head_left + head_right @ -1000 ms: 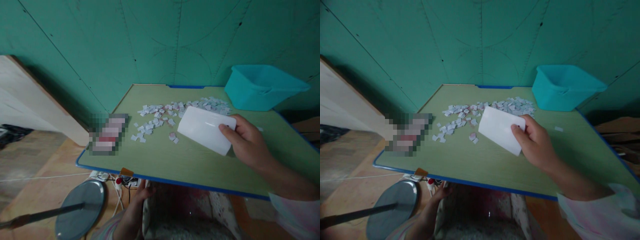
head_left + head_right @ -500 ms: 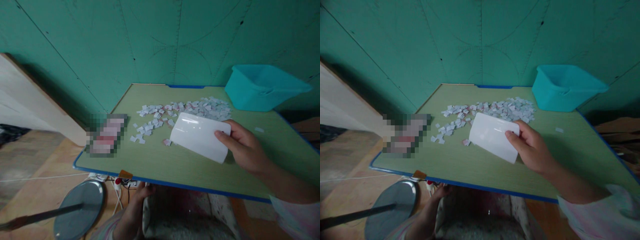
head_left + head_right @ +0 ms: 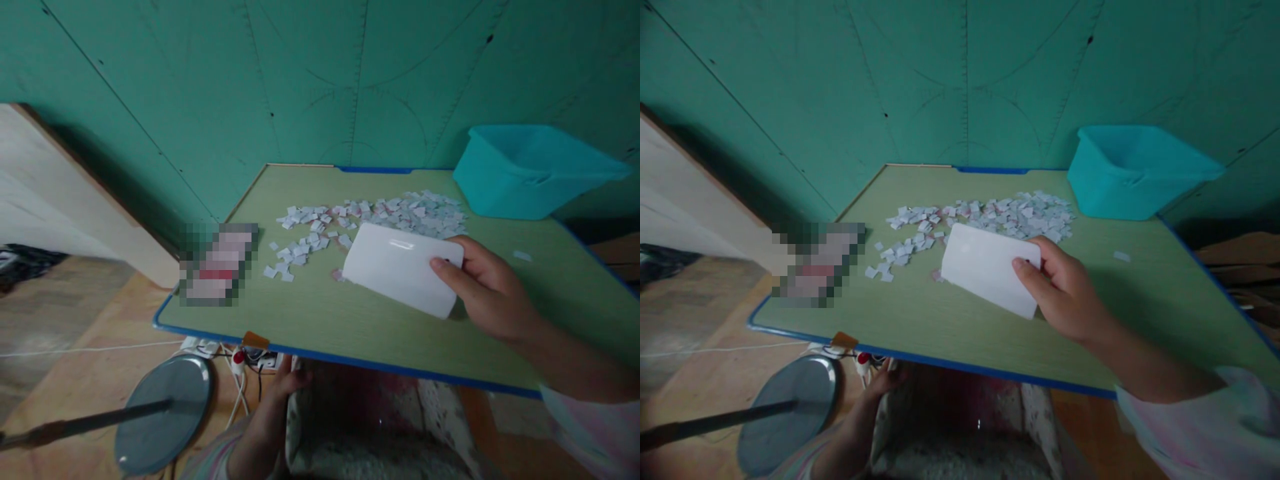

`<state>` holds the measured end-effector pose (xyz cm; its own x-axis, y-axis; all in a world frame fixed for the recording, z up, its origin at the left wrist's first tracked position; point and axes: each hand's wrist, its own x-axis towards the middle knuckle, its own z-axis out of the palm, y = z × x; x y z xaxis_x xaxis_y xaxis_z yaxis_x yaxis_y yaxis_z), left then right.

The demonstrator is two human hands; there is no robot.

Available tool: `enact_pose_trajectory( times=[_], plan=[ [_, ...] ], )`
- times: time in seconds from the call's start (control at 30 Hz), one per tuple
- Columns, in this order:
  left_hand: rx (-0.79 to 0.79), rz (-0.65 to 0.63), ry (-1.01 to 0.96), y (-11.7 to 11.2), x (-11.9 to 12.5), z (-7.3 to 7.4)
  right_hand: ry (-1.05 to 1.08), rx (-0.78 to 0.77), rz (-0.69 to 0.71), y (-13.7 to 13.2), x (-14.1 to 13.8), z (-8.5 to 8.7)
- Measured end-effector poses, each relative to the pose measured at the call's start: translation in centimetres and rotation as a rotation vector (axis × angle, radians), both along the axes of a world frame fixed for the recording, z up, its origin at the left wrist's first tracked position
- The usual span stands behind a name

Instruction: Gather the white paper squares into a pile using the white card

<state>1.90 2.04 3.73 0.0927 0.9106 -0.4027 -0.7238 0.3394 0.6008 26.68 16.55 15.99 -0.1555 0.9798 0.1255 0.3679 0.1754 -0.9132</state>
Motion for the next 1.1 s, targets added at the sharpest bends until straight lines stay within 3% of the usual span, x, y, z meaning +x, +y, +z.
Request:
enact_pose_trajectory(
  times=[0.2,0.33,0.5,0.73,0.9,1.1],
  plan=[
    [-0.044,-0.018,-0.05,-0.3,-0.1,0.1,-0.028,-0.029,0.104,0.0,0.2,0.2],
    [-0.071,-0.024,-0.088,-0.7,0.0,-0.1,-0.001,0.005,0.002,0.4,0.1,0.0],
    [-0.021,-0.005,-0.09,-0.9,0.0,-0.5,0.044,-0.124,0.126,0.1,0.1,0.3],
    [-0.041,-0.026,-0.07,-0.6,0.0,-1.0,0.105,-0.098,0.005,0.2,0.2,0.5],
    [0.002,-0.004,-0.03,-0.2,0.2,-0.4,0.107,-0.13,0.088,-0.3,0.1,0.8],
    [0.019,-0.006,0.029,0.2,-0.3,-1.7,0.005,-0.175,0.142,-0.5,0.2,0.7]
  ],
)
